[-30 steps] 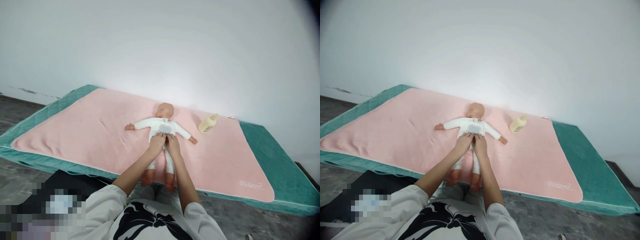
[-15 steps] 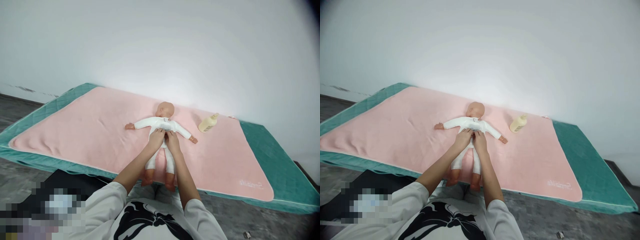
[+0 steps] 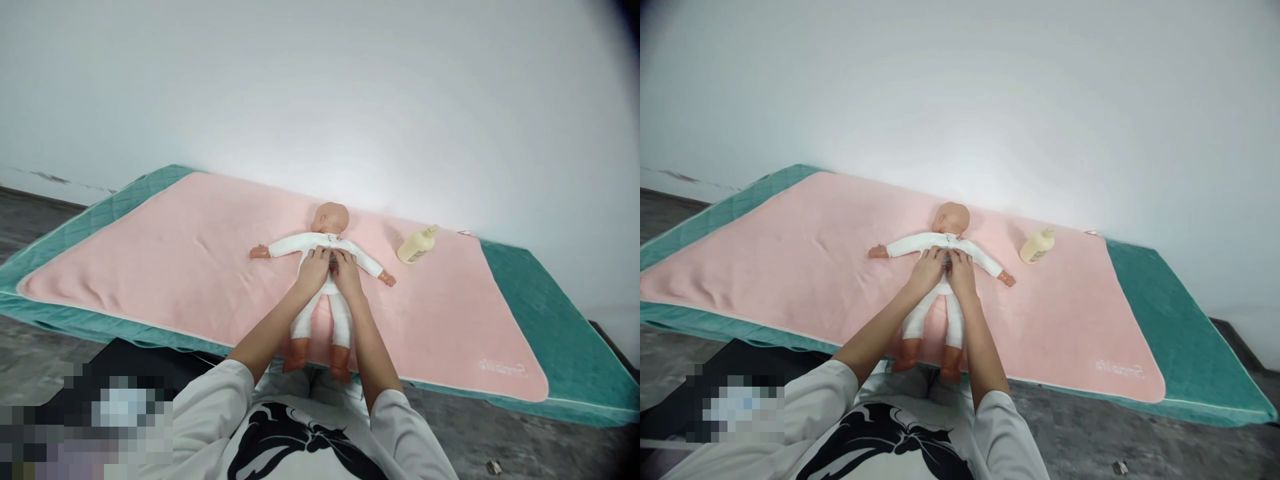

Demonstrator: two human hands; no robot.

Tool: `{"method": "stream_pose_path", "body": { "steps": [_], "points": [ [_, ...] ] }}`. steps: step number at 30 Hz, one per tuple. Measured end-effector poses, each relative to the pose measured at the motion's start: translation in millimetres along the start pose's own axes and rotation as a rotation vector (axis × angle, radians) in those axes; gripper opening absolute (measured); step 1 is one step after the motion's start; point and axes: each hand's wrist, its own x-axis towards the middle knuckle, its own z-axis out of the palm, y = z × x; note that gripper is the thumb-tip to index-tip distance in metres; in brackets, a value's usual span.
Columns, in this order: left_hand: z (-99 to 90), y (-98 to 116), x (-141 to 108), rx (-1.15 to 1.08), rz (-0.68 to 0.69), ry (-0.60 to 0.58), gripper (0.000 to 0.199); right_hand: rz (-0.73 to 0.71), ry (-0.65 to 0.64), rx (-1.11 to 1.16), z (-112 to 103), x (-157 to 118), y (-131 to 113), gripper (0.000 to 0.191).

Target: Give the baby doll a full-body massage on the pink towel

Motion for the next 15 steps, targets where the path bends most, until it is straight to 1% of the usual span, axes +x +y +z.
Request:
{"method": "stream_pose_path", "body": {
  "steps": [3, 6, 11, 15],
  "points": [
    [4.2, -2.8, 1.3, -0.008, 0.009, -0.035, 0.031, 0.008, -0.035, -0.014, 5.0, 1.8, 3.3, 0.049],
    [5.5, -4.2, 0.8, -0.014, -0.012, -0.052, 0.031, 0.013, -0.046, -0.018, 8.0, 2.1, 6.0, 0.047],
    [3.2, -2.6, 2.0, -0.021, -0.005, -0.017, 0.03, 0.008, -0.043, -0.002, 5.8, 3.9, 7.1, 0.049],
    [3.4, -0.7, 6.8, 0.019, 0.069, 0.013, 0.037, -0.015, -0.038, 0.009, 3.0, 9.0, 4.7, 0.049]
  ]
}}
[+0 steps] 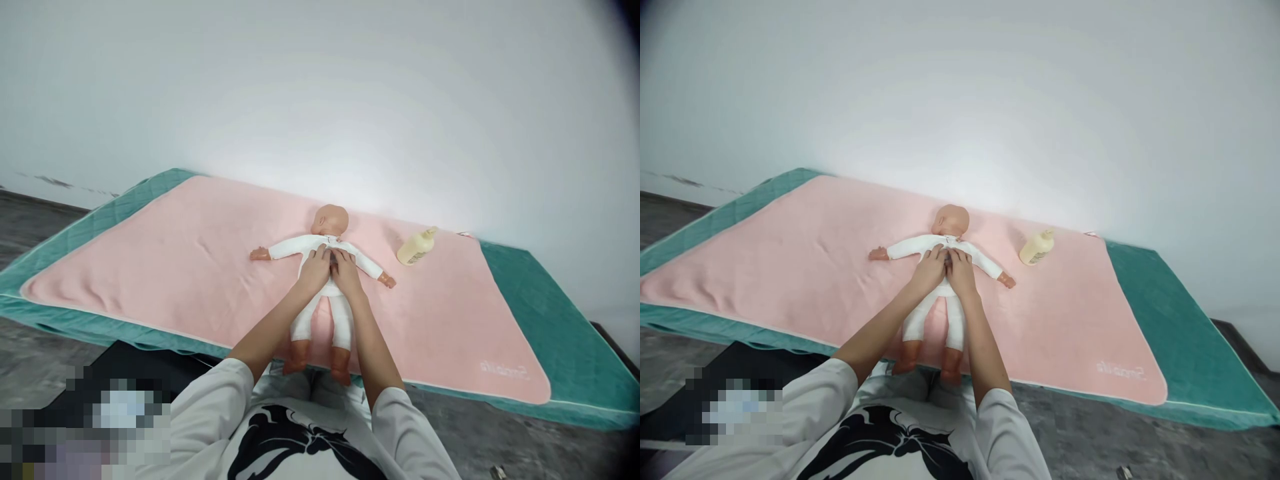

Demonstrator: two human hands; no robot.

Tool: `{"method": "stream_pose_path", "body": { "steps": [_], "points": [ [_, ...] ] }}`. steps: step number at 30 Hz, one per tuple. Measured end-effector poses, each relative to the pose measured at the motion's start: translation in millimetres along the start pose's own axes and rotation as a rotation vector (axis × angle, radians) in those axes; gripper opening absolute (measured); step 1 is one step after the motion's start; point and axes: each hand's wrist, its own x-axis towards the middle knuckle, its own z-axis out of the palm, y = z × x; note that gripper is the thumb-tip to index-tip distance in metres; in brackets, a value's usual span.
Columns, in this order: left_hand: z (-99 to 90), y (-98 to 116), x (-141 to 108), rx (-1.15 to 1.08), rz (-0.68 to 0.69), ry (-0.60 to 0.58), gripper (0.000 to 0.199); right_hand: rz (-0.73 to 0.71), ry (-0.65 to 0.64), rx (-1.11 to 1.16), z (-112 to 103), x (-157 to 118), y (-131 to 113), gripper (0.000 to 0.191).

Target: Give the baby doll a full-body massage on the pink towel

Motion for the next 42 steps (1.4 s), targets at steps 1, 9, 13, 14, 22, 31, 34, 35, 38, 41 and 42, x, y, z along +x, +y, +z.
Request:
{"method": "stream_pose_path", "body": {
  "steps": [1, 9, 13, 14, 22, 31, 34, 35, 38, 41, 42],
  "points": [
    [0.5, -0.1, 1.3, 0.013, 0.02, -0.009, 0.04, 0.0, -0.002, -0.001, 0.1, 1.4, -0.7, 0.048],
    [5.3, -4.6, 3.6, 0.058, 0.045, -0.081, 0.04, 0.037, -0.029, -0.031, 7.3, 3.8, -0.6, 0.04],
    [4.5, -5.7, 4.0, 0.042, 0.025, -0.082, 0.04, 0.042, -0.06, -0.043, 4.3, 4.7, -0.5, 0.039],
    [3.2, -5.8, 4.6, 0.037, 0.024, -0.08, 0.039, 0.036, -0.059, -0.043, 2.9, 5.6, -0.6, 0.039],
    [-9.7, -3.7, 10.0, 0.021, -0.056, -0.018, 0.035, 0.016, 0.011, -0.048, 2.4, 16.0, 5.4, 0.038],
    [-2.5, -10.0, 11.7, -0.003, -0.061, -0.07, 0.034, 0.059, -0.022, -0.026, 7.3, 17.5, 11.2, 0.032],
    [-3.9, -10.2, 12.5, 0.003, -0.058, -0.046, 0.035, 0.037, 0.001, -0.009, 6.4, 20.6, 12.6, 0.033],
    [-4.2, -10.1, 12.9, 0.002, -0.058, -0.038, 0.036, 0.03, 0.009, -0.004, 6.4, 22.0, 12.9, 0.034],
    [-3.9, -10.1, 14.4, -0.004, -0.067, -0.033, 0.038, 0.022, 0.011, 0.001, 7.5, 25.6, 13.3, 0.035],
    [-3.4, -10.5, 15.9, -0.009, -0.083, -0.046, 0.039, 0.041, -0.004, -0.012, 9.7, 27.2, 14.1, 0.035],
    [-3.4, -10.7, 16.2, -0.011, -0.085, -0.049, 0.039, 0.048, -0.005, -0.017, 10.5, 27.1, 14.6, 0.035]
  ]
}}
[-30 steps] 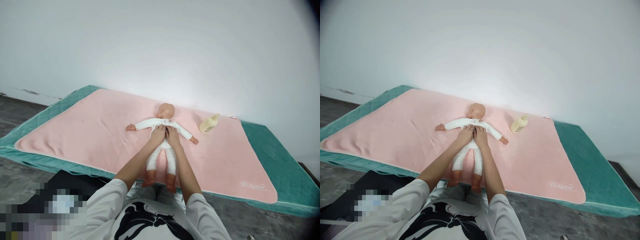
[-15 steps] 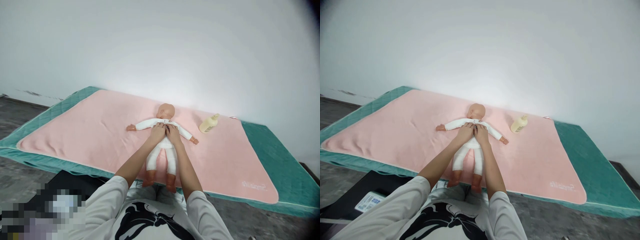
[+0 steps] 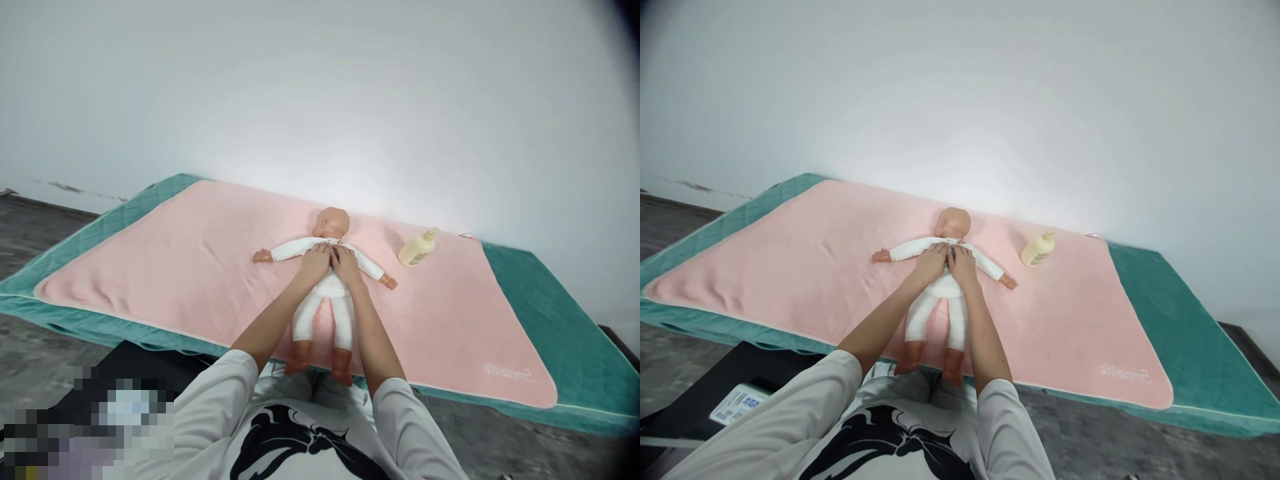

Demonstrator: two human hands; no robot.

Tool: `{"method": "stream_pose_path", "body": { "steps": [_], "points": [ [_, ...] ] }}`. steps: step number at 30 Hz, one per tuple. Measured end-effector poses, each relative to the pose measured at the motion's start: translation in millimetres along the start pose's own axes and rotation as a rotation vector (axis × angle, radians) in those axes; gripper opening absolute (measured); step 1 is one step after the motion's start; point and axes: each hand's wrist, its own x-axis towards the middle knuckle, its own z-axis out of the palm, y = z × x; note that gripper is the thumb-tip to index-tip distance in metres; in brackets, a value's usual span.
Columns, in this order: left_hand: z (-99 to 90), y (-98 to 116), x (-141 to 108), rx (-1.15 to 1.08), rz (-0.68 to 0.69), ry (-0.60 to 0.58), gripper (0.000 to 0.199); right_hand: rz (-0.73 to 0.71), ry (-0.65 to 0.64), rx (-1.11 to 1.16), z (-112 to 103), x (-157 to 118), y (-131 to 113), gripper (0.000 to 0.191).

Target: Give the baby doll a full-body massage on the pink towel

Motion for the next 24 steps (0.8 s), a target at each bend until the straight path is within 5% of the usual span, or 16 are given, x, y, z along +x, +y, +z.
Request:
{"method": "stream_pose_path", "body": {
  "steps": [13, 19, 24],
  "points": [
    [-6.4, -6.5, -3.6, -0.063, 0.026, -0.048, 0.041, 0.02, 0.001, 0.013, -8.6, -8.9, -8.0, 0.035],
    [-15.9, -6.8, -57.7, -0.135, 0.099, 0.073, 0.032, -0.048, 0.056, 0.084, -34.7, -66.4, -28.4, 0.033],
    [-10.7, -4.2, -94.9, -0.146, 0.135, 0.055, 0.027, -0.037, 0.006, 0.086, -33.0, -101.6, -36.4, 0.031]
  ]
}}
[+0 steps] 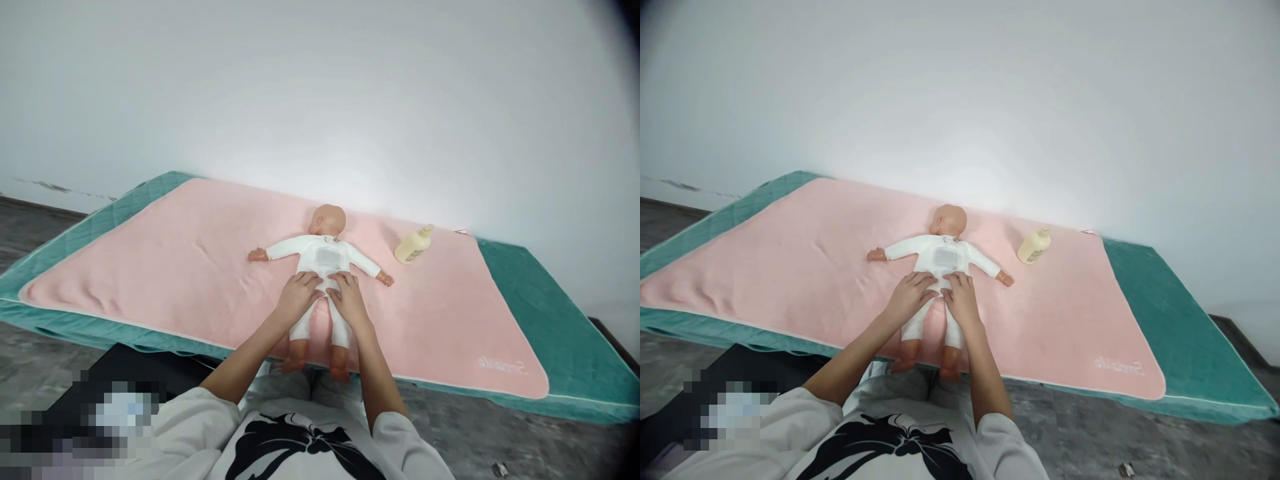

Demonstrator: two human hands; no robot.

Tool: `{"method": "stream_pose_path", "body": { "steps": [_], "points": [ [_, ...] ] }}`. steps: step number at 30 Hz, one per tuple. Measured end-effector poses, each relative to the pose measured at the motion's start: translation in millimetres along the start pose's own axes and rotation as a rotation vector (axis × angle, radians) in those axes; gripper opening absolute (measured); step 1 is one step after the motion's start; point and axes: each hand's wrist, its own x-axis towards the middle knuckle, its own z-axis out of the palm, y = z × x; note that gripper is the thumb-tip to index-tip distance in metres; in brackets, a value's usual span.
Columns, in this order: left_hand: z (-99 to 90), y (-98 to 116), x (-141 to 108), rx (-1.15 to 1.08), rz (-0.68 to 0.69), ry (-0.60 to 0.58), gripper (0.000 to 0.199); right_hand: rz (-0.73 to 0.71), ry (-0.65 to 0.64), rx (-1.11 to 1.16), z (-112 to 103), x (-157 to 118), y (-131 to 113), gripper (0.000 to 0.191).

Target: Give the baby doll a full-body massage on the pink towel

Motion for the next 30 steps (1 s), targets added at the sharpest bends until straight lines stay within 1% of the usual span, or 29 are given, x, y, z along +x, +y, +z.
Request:
{"method": "stream_pose_path", "body": {
  "steps": [3, 9, 12, 16, 19, 22, 27, 30],
  "points": [
    [5.5, 2.6, -3.0, 0.027, -0.01, -0.012, 0.026, 0.021, 0.021, -0.014, 10.0, -2.9, 0.5, 0.03],
    [10.8, 3.2, 2.9, 0.028, -0.053, -0.012, 0.019, 0.077, 0.051, -0.022, 22.6, -0.1, 1.7, 0.024],
    [9.9, 4.3, 4.5, 0.042, -0.06, -0.031, 0.018, 0.094, 0.042, -0.028, 23.3, 0.0, 1.6, 0.024],
    [6.4, 4.4, 9.2, 0.077, -0.046, -0.047, 0.019, 0.075, 0.034, -0.03, 18.3, 3.0, 0.9, 0.025],
    [4.6, 3.0, 16.1, 0.09, -0.05, -0.011, 0.022, 0.048, 0.048, -0.01, 13.8, 10.2, 0.2, 0.029],
    [6.0, 2.2, 23.1, 0.106, -0.061, 0.015, 0.021, 0.045, 0.039, 0.002, 14.7, 18.7, 0.2, 0.033],
    [12.8, 1.3, 27.4, 0.131, -0.077, -0.058, 0.02, 0.14, 0.016, -0.011, 27.7, 23.0, 3.9, 0.032],
    [14.6, 0.6, 27.0, 0.133, -0.072, -0.079, 0.022, 0.156, 0.025, -0.007, 31.9, 21.1, 7.2, 0.031]
  ]
}}
